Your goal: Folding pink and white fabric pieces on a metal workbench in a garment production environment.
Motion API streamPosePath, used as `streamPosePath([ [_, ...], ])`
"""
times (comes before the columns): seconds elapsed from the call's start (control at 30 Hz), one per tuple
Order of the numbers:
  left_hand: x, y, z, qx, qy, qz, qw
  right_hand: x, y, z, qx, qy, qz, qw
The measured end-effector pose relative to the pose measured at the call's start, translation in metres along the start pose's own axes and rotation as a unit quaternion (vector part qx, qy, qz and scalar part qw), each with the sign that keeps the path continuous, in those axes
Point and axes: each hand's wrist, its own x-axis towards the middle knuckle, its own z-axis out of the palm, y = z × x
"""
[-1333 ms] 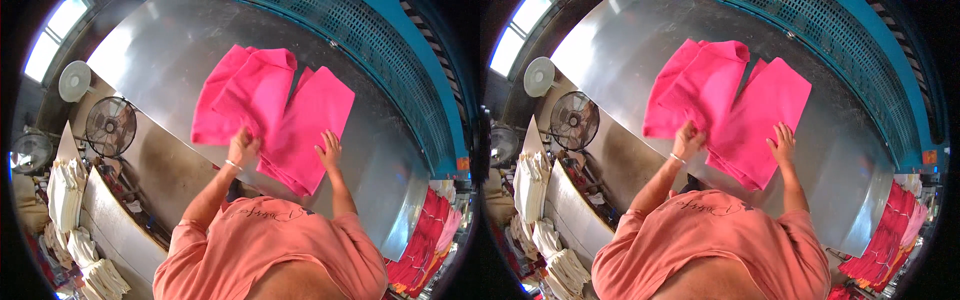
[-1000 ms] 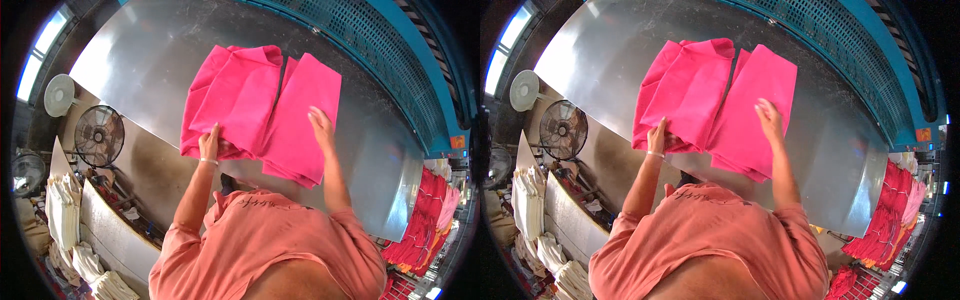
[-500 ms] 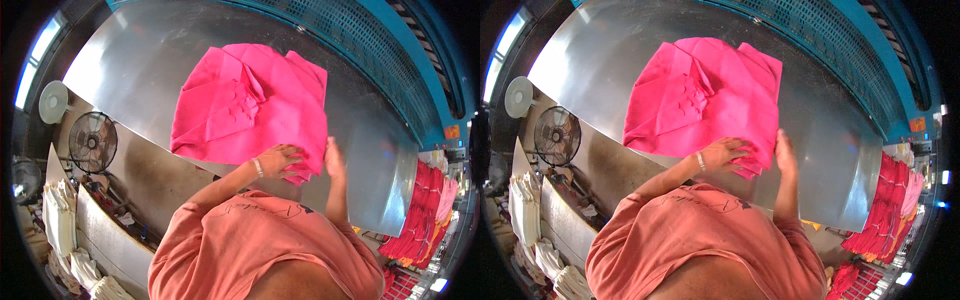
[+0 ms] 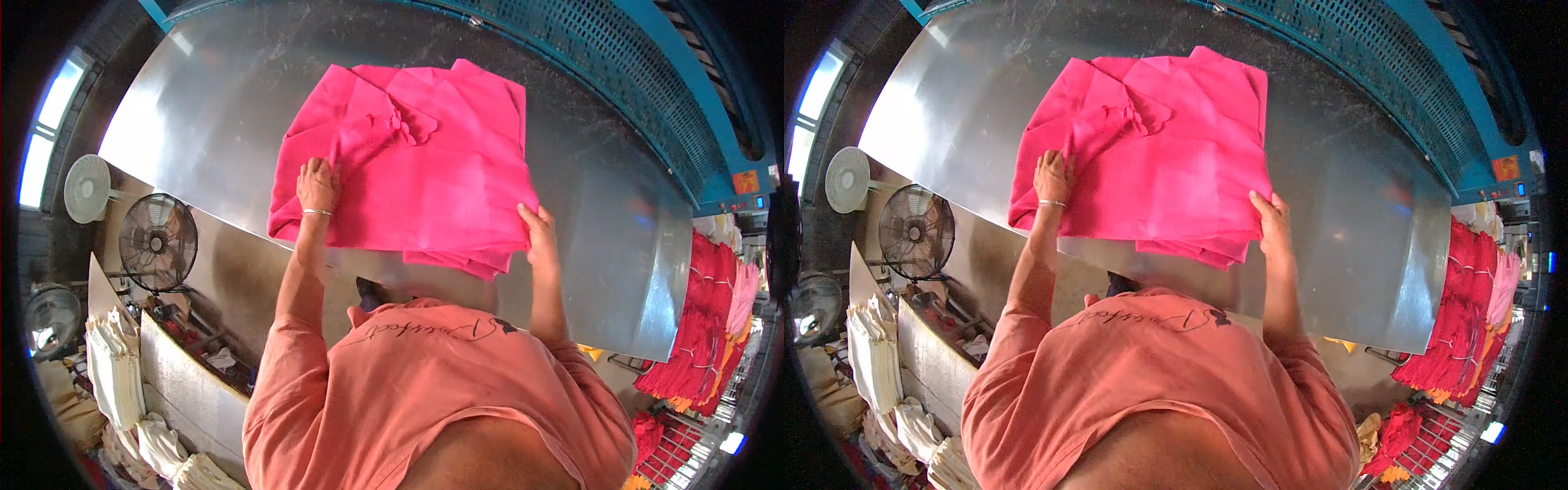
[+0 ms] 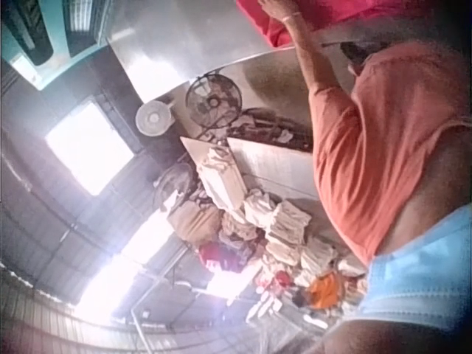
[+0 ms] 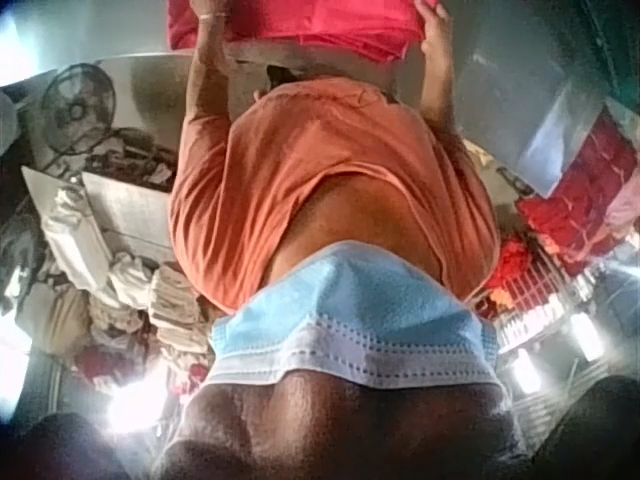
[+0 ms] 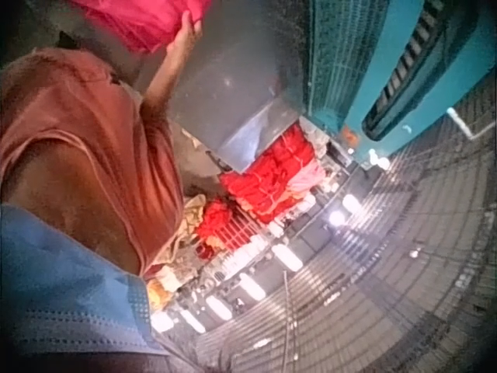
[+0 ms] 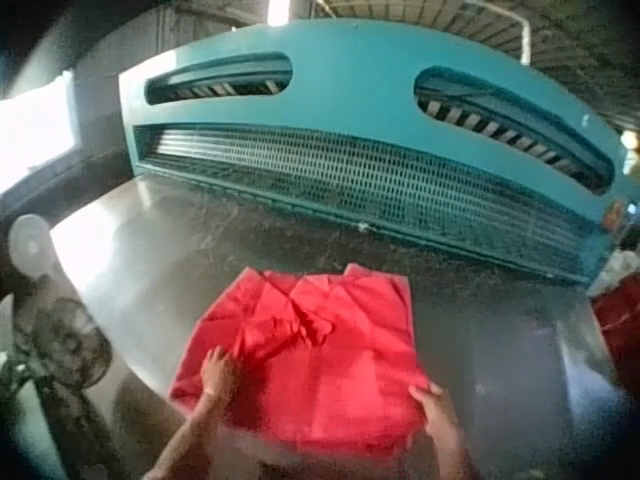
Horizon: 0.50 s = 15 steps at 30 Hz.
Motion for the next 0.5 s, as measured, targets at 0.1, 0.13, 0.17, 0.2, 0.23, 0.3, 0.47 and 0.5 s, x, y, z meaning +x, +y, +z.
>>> streamPosePath([
  [0.1,0.02,-0.054,-0.002,-0.097,0.049,-0.105,0.989,-0.003,-0.042,0.008,0.022,0.035,-0.035,0.999],
  [0.13,0.028,-0.067,-0.017,-0.189,0.021,-0.235,0.953,-0.011,-0.066,0.016,0.021,0.138,-0.045,0.989],
  [0.17,0.034,-0.086,-0.033,-0.273,-0.009,-0.361,0.892,-0.021,-0.088,0.024,0.021,0.238,-0.053,0.97],
  [0.2,0.03,-0.12,-0.051,-0.398,0.026,-0.343,0.85,-0.03,-0.103,0.012,-0.015,0.193,-0.13,0.972],
  [0.23,0.023,-0.142,-0.068,-0.517,0.059,-0.319,0.792,-0.037,-0.12,-0.006,-0.051,0.148,-0.207,0.966],
  [0.3,0.032,-0.107,-0.111,-0.71,0.09,-0.361,0.598,-0.046,-0.151,-0.007,0.101,0.106,-0.233,0.961],
  [0.47,0.079,-0.158,-0.103,-0.722,0.126,-0.343,0.588,0.022,-0.174,-0.004,-0.155,0.034,-0.374,0.914],
  [0.5,0.102,-0.165,-0.098,-0.714,0.145,-0.347,0.591,0.046,-0.181,-0.002,-0.101,0.027,-0.329,0.938],
])
